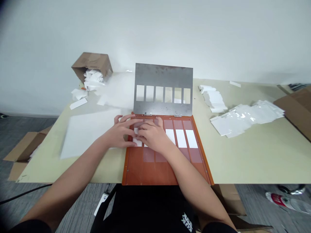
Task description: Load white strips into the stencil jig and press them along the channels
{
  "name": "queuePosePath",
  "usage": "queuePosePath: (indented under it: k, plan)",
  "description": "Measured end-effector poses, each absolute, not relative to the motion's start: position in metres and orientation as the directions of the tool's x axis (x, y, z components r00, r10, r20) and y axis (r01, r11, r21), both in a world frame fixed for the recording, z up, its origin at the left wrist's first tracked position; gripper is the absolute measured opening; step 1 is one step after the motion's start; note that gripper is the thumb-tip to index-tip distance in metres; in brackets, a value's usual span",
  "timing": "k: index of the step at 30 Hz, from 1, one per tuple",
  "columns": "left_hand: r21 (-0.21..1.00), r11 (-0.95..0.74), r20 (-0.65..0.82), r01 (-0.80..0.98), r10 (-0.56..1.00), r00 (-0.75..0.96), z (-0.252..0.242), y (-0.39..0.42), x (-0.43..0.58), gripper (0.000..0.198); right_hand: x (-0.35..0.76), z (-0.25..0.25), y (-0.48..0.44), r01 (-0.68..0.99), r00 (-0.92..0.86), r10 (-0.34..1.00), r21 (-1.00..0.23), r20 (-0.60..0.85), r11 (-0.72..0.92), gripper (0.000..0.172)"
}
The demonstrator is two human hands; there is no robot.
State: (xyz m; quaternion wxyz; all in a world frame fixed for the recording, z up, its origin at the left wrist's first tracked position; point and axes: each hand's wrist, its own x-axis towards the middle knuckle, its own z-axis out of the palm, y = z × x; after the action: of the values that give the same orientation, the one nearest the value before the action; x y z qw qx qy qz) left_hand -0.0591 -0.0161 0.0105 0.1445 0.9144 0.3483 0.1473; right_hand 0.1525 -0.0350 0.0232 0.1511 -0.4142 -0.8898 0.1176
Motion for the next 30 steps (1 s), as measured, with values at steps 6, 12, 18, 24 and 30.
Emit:
queuePosePath:
  k: [6,12,18,24,30]
  plan:
    - [0.284,-0.730,0.214,0.621,0.680,0.702,0.015,-0.025,-0.059,0.024,0.147,0.027,-0.041,0.732,-0.566,0.814,-0.375,0.128,0.568,0.017]
    - [0.092,-0.508,0.287,0.856,0.837,0.466,0.031,-0.068,-0.042,0.041,0.146,0.028,-0.042,0.769,-0.531,0.840,-0.351,0.112,0.534,0.014]
    - [0.100,-0.449,0.242,0.888,0.877,0.416,0.016,-0.130,-0.012,0.043,0.147,0.026,-0.040,0.777,-0.522,0.848,-0.357,0.096,0.519,0.016]
    - [0.090,-0.433,0.204,0.897,0.889,0.409,0.004,-0.143,-0.006,0.060,0.147,0.022,-0.040,0.773,-0.516,0.848,-0.360,0.123,0.522,0.020]
    - [0.087,-0.437,0.180,0.895,0.891,0.417,0.005,-0.143,-0.007,0.063,0.147,0.021,-0.041,0.772,-0.506,0.855,-0.380,0.118,0.510,0.017]
